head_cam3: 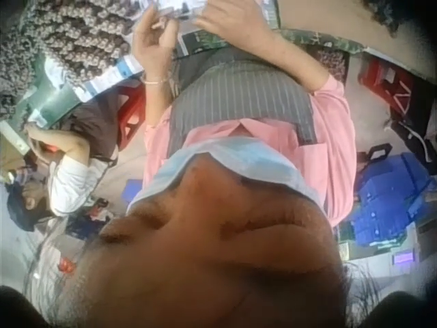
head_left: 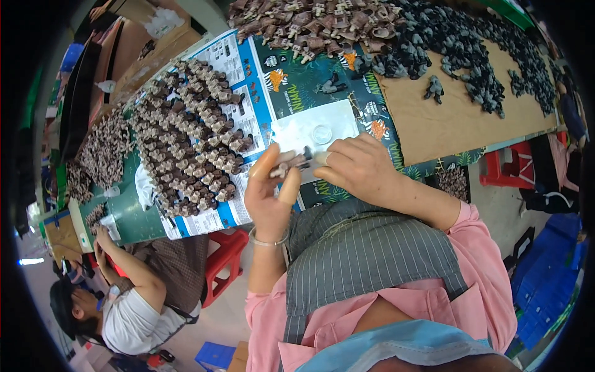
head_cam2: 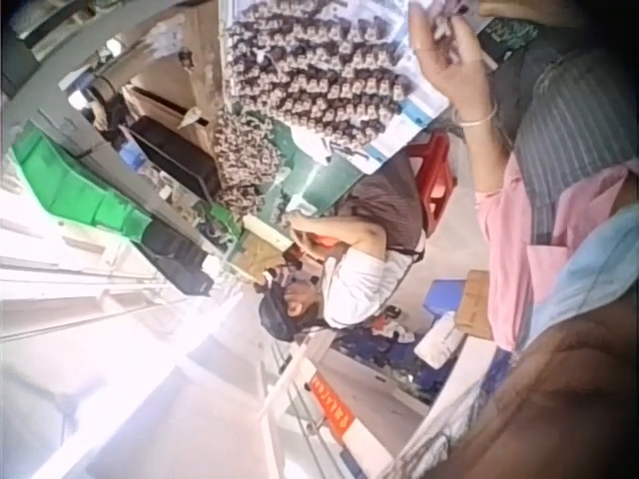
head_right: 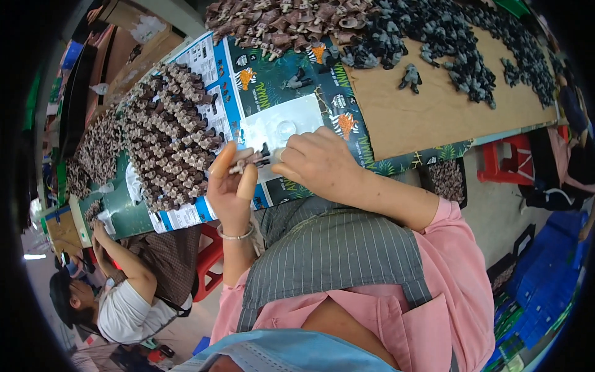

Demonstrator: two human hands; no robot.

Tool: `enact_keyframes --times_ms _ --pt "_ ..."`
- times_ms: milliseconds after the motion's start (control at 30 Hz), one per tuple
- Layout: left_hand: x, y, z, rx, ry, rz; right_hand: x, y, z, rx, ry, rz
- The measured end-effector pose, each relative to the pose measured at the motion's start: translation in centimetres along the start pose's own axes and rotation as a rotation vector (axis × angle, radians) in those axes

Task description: The person assembles small plastic components and rubber fittings by hand at a manufacturing workstation.

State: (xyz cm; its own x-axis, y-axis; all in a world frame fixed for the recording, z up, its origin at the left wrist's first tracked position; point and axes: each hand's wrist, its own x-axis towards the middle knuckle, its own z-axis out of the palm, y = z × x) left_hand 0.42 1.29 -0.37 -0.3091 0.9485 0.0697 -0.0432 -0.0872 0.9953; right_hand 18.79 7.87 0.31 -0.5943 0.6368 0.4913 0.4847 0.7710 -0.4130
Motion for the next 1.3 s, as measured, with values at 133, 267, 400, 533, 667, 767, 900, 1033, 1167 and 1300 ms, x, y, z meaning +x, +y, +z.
enact_keyframes --times_ms 133,267,400,533,667,767,900,1033,1167,1300 --pt "-0.2 -0.9 -2.3 0.548 -0.209 0.218 1.0 -0.1 0.2 0.2 -0.016 -0.053" --pt "-0.5 -1.3 -1.6 0.68 -0.283 0.321 1.2 -0.3 2.7 0.329 -0.02 -0.164" --pt "-1.3 -2.5 -1.9 0.64 -0.212 0.3 1.2 -0.5 3.5 0.294 0.045 -0.186" --pt "-1.6 -2.9 -2.2 0.656 -0.231 0.296 1.1 -0.8 2.7 0.272 -0.02 -0.217" --pt "-1.7 -3.3 -2.3 0.701 -0.216 0.331 1.2 -0.2 3.7 0.282 0.048 -0.24" --pt "-1.6 -2.8 -2.2 0.7 -0.232 0.277 0.9 0.2 2.8 0.333 -0.003 -0.209" --pt "0.3 -0.9 -1.1 0.701 -0.209 0.211 -0.4 2.2 -1.0 0.211 0.169 -0.105" --pt "4.7 1.7 -2.7 0.744 -0.093 0.359 -1.7 9.0 -5.1 -0.141 0.372 0.175" --pt "10.8 3.6 -3.2 0.972 -0.143 0.305 -5.2 14.6 -6.5 -0.4 0.366 0.402" --pt "13.6 3.0 -4.5 1.091 -0.233 0.335 -5.6 15.0 -6.2 -0.482 0.308 0.332"
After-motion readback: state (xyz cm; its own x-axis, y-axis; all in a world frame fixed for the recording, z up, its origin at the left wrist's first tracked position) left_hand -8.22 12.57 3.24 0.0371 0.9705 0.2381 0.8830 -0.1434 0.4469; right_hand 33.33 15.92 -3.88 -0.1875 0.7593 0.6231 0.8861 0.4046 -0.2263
